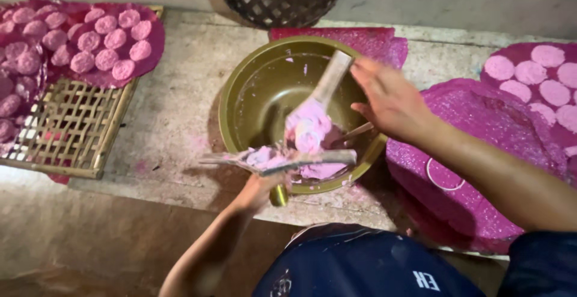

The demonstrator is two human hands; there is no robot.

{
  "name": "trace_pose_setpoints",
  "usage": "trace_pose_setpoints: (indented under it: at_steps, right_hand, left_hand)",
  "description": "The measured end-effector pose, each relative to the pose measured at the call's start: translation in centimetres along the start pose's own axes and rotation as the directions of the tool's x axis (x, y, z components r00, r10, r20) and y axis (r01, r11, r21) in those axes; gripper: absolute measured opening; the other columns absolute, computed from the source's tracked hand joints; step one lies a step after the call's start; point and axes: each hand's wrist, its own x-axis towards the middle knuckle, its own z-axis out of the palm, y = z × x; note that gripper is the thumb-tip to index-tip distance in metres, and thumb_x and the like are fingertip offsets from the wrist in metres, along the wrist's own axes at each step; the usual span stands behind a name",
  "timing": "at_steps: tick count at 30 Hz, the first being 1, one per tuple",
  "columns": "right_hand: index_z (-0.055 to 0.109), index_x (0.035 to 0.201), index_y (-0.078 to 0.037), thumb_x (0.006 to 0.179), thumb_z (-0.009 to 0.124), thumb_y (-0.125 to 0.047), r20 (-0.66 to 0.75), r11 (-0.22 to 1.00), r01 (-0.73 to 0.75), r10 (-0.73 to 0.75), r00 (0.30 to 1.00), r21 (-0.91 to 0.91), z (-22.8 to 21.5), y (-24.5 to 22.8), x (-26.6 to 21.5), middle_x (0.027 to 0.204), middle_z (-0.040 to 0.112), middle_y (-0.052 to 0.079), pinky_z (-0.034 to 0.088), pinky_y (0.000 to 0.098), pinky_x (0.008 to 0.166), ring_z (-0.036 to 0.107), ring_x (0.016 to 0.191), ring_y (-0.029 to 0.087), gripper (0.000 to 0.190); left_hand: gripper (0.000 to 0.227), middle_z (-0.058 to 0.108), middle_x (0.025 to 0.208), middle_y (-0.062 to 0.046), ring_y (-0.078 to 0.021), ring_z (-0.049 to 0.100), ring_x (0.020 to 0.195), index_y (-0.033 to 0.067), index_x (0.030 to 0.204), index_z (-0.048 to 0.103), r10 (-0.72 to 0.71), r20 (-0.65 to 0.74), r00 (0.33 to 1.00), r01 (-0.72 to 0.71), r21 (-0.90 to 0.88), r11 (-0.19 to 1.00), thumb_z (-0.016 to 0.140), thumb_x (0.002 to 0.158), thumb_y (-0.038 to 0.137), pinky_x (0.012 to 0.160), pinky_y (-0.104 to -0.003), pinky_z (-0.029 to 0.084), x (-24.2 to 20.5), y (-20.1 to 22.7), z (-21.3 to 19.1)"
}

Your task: The person scoops pink paste from a bowl using a wooden stick and fills a handheld metal mold. They press the mold onto a pink glittery mat to form circular items, then release and repeat the process. Finished circles accumulate on the mat and a nearby tray.

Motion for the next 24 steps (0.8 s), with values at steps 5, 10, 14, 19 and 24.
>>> trace_pose_setpoints:
  at_steps: [5,10,14,19,24]
  right_hand:
    - [0.055,0.125,-0.008,0.089,0.068,-0.034,0.837,0.991,-0.111,0.123,0.533,-0.075,6.3,-4.3,-1.1,0.101,0.068,0.01,0.056,0.043,0.081,0.069,0.098,0.029,0.045]
    - [0.057,0.124,-0.021,0.104,0.048,-0.03,0.889,0.963,-0.236,0.217,0.404,-0.128,1.3,-3.4,0.3,0.099,0.072,0.007,0.06,0.0406,0.068,0.075,0.089,0.026,0.024]
    - [0.061,0.129,-0.031,0.099,0.05,-0.037,0.88,0.841,-0.517,0.357,0.312,-0.158,-6.8,0.3,1.3,0.091,0.076,0.009,0.058,0.0479,0.075,0.074,0.081,0.029,0.032]
    - [0.062,0.141,-0.04,0.092,0.069,-0.024,0.783,0.7,-0.71,0.397,0.479,0.08,-10.1,1.3,3.5,0.095,0.082,0.003,0.06,0.0415,0.066,0.071,0.064,0.027,0.052]
    - [0.065,0.135,-0.031,0.081,0.069,-0.009,0.466,0.898,-0.362,0.216,0.858,0.249,-7.6,0.8,4.6,0.108,0.079,0.008,0.061,0.0392,0.069,0.077,0.078,0.029,0.058]
  left_hand:
    - [0.017,0.063,0.094,-0.005,-0.0161,0.062,0.081,-0.0003,0.111,0.063,0.234,-0.13,0.964,-0.235,0.004,0.972,0.064,0.095,0.005,0.073,-0.033,0.054,1.5,-0.8,-2.0]
    - [0.026,0.062,0.091,-0.005,-0.0152,0.061,0.076,0.0023,0.111,0.066,0.282,-0.14,0.949,-0.264,0.137,0.955,0.066,0.085,0.005,0.069,-0.031,0.053,0.1,1.4,-3.6]
    - [0.03,0.064,0.087,-0.006,-0.0148,0.061,0.073,0.0016,0.11,0.066,0.301,-0.16,0.94,-0.287,0.106,0.952,0.07,0.081,0.008,0.066,-0.029,0.051,-2.0,3.9,-3.9]
    - [0.03,0.063,0.085,-0.006,-0.0156,0.062,0.071,0.0008,0.109,0.066,0.232,-0.125,0.965,-0.214,0.14,0.967,0.072,0.082,0.013,0.065,-0.03,0.051,-2.4,5.7,-3.1]
    - [0.036,0.065,0.09,-0.006,-0.0159,0.063,0.073,0.0011,0.111,0.064,0.152,-0.122,0.981,-0.15,0.027,0.988,0.071,0.077,0.01,0.063,-0.03,0.053,-1.4,4.9,-2.3]
